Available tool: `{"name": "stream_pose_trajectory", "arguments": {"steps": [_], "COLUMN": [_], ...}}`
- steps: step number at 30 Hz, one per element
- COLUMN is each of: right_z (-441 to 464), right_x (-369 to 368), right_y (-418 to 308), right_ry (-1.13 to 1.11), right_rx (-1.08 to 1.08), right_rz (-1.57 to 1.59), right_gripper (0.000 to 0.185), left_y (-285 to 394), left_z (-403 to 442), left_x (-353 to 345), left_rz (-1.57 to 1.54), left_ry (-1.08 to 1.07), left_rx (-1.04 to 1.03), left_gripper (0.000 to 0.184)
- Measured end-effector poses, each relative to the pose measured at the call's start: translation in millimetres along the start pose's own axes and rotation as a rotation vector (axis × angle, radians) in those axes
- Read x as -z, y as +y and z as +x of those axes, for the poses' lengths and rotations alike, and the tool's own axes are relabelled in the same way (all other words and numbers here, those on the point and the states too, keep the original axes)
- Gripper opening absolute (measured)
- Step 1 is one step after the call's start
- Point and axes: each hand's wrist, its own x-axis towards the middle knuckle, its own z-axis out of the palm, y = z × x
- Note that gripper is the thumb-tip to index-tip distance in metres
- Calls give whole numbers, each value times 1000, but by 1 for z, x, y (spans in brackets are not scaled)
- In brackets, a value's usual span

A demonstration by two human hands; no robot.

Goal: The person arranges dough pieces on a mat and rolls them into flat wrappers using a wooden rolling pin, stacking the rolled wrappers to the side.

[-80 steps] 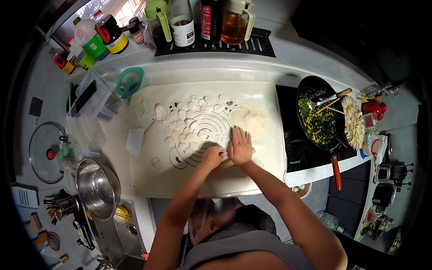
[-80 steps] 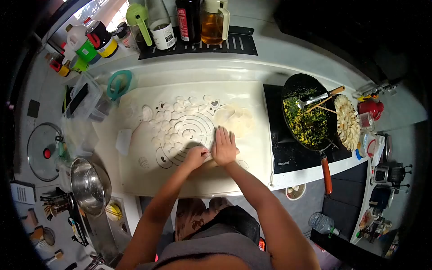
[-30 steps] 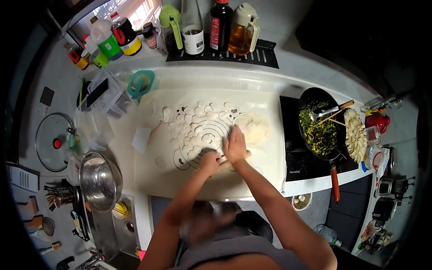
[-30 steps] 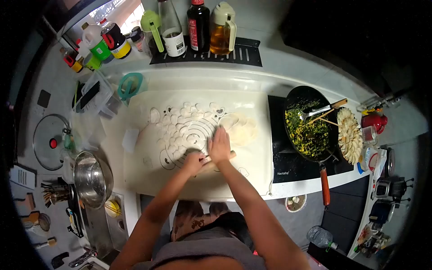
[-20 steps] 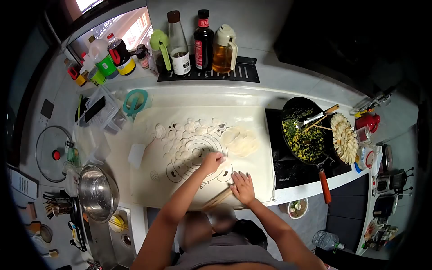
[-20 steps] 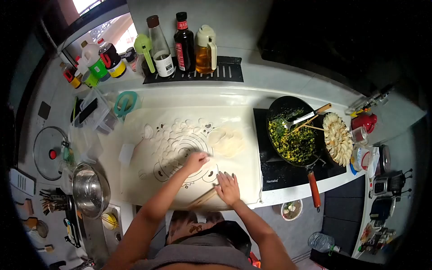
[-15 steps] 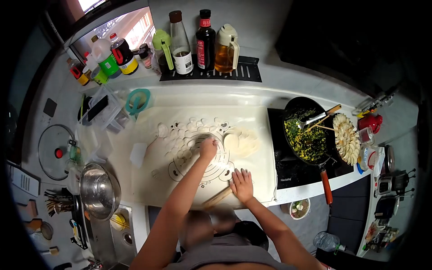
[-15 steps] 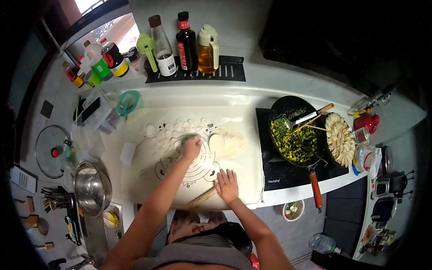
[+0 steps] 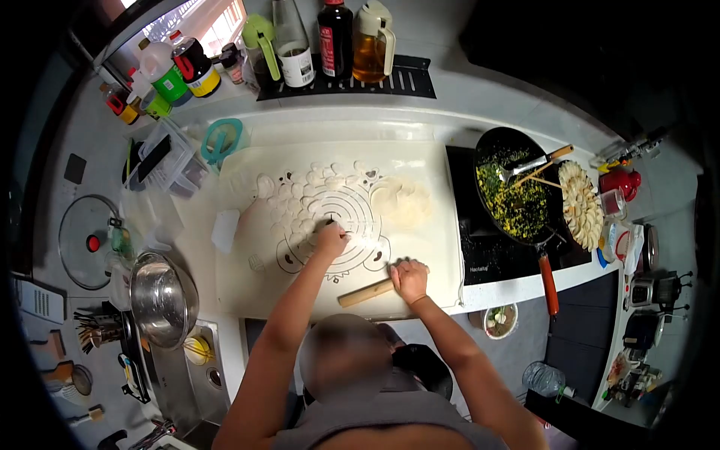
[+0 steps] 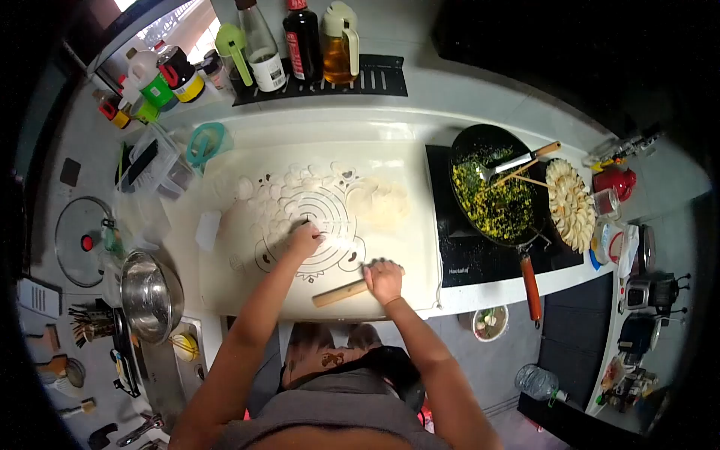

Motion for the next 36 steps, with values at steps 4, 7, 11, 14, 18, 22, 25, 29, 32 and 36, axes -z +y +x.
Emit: {"name": "stream_pose_trajectory", "arguments": {"steps": [4, 7, 11, 14, 18, 22, 25, 29, 32, 36], "right_z": [-6, 2, 17, 47, 61, 105, 102, 31, 1, 62], "right_x": [3, 5, -5, -14, -25, -42, -42, -14, -4, -13], "right_y": [3, -3, -5, -2, 2, 9, 9, -2, -5, -6], "right_ry": [6, 13, -46, -80, -53, 87, 58, -19, -205, -177], "right_rx": [10, -73, -84, -66, -101, -133, -122, -86, -113, -80], "right_rz": [20, 38, -83, -67, -72, -102, 30, 2, -119, -101], "right_gripper": [18, 26, 42, 45, 44, 35, 33, 51, 57, 59], "left_y": [29, 50, 64, 58, 51, 65, 68, 66, 58, 52], "left_z": [-31, -49, -63, -54, -46, -31, -30, -36, -44, -50], "left_x": [-34, -36, -31, -38, -44, -37, -36, -38, -40, -35], "left_rz": [-403, -357, -252, -126, -169, -105, -77, -148, -254, -360], "left_ry": [-83, -185, -190, -232, -144, -149, -124, -121, -128, -119], "left_rx": [136, 78, -91, -141, -199, -153, -223, -320, -184, -57], "left_gripper": [26, 22, 17, 15, 13, 13, 12, 11, 9, 14]}}
